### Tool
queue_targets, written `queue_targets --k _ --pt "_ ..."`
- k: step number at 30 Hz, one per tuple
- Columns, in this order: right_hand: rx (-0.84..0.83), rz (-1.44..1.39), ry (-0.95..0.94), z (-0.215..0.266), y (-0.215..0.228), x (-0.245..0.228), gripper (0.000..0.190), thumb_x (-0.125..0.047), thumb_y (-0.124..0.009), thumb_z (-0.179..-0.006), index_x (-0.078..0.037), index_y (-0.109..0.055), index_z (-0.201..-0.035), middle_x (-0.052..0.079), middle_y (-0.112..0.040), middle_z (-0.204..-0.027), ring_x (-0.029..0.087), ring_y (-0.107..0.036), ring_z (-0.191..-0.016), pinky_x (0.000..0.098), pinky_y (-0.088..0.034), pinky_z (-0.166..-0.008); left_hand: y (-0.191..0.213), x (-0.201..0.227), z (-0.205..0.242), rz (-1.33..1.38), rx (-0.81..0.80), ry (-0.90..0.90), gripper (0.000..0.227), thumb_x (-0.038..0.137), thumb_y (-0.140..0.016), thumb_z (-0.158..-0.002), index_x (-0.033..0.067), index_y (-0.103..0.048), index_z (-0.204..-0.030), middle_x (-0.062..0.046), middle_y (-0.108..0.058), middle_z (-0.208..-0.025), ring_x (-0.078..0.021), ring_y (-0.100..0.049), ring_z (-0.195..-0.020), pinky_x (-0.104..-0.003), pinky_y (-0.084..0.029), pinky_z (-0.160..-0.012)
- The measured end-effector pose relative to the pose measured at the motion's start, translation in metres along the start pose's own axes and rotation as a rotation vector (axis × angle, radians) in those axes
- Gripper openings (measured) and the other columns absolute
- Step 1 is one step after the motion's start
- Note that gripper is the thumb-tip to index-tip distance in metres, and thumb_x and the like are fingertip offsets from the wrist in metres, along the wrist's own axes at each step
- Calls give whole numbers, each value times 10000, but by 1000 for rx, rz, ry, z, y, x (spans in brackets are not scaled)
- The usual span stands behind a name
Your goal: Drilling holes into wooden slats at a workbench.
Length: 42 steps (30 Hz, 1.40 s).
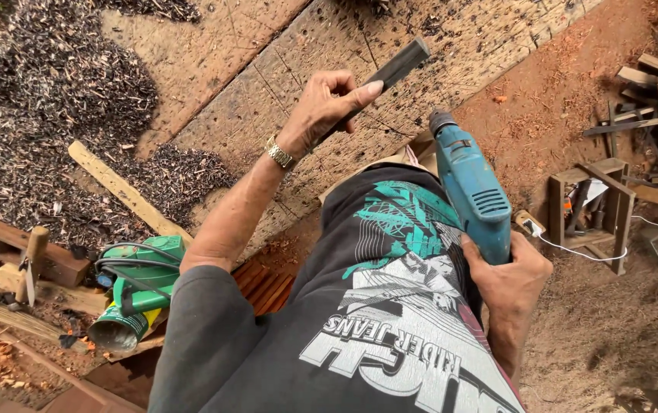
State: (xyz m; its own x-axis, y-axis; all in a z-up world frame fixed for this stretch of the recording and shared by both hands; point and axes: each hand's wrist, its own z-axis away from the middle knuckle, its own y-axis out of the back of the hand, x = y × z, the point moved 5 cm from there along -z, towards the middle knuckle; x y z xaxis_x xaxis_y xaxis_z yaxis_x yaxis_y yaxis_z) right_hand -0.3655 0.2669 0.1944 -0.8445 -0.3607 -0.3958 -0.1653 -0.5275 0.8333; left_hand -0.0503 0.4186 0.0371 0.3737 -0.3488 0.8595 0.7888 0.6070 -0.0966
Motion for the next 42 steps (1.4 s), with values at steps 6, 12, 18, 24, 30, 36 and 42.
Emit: queue_targets --k 6,12,18,24,30,36,42 --pt "-14 -1 12 -1 -2 3 385 -293 -901 -808 9 -747 -991 131 -744 -837 190 -724 -739 348 -567 -712 1 -5 -9 236 -80 83 602 640 -729 -833 41 -696 -793 -31 -620 -625 -121 -667 -443 -258 -538 -392" --pt "-16 34 47 1 -1 -1 397 -287 -897 -824 13 -756 -1043 154 -749 -871 203 -738 -777 357 -575 -751 1 -17 -23 820 -247 365 656 632 -567 -931 -14 -632 -840 -100 -624 -678 -200 -630 -507 -340 -541 -483" --pt "-29 23 46 1 -1 -2 386 -274 -890 -822 12 -756 -1043 151 -752 -876 209 -742 -783 355 -575 -755 3 -27 -30 987 -266 270 644 623 -407 -1024 36 -566 -815 -68 -558 -678 -191 -564 -567 -369 -517 -521" --pt "-41 24 52 1 -1 -6 380 -264 -892 -830 20 -743 -1032 157 -745 -876 213 -738 -785 357 -570 -754 6 -66 -43 1080 -370 187 644 651 -412 -1035 60 -551 -820 -52 -525 -636 -201 -561 -506 -352 -500 -475" --pt "-36 44 28 0 -2 -3 384 -264 -894 -830 31 -731 -1015 168 -737 -868 228 -734 -781 372 -566 -748 2 -88 -46 983 -478 -32 587 623 -489 -1004 55 -602 -905 -79 -575 -657 -226 -642 -577 -358 -551 -529" --pt "-57 53 49 1 -2 -10 390 -258 -884 -838 26 -738 -1063 172 -745 -912 238 -747 -826 377 -572 -779 1 -110 -63 1003 -275 166 620 618 -546 -988 3 -625 -976 -119 -657 -769 -221 -693 -638 -370 -600 -556" --pt "-49 59 81 0 -5 -5 409 -270 -885 -832 6 -750 -1102 165 -758 -944 248 -753 -847 386 -576 -794 -1 -95 -71 946 -68 74 587 592 -688 -844 22 -611 -966 -141 -677 -709 -257 -753 -621 -369 -646 -534"
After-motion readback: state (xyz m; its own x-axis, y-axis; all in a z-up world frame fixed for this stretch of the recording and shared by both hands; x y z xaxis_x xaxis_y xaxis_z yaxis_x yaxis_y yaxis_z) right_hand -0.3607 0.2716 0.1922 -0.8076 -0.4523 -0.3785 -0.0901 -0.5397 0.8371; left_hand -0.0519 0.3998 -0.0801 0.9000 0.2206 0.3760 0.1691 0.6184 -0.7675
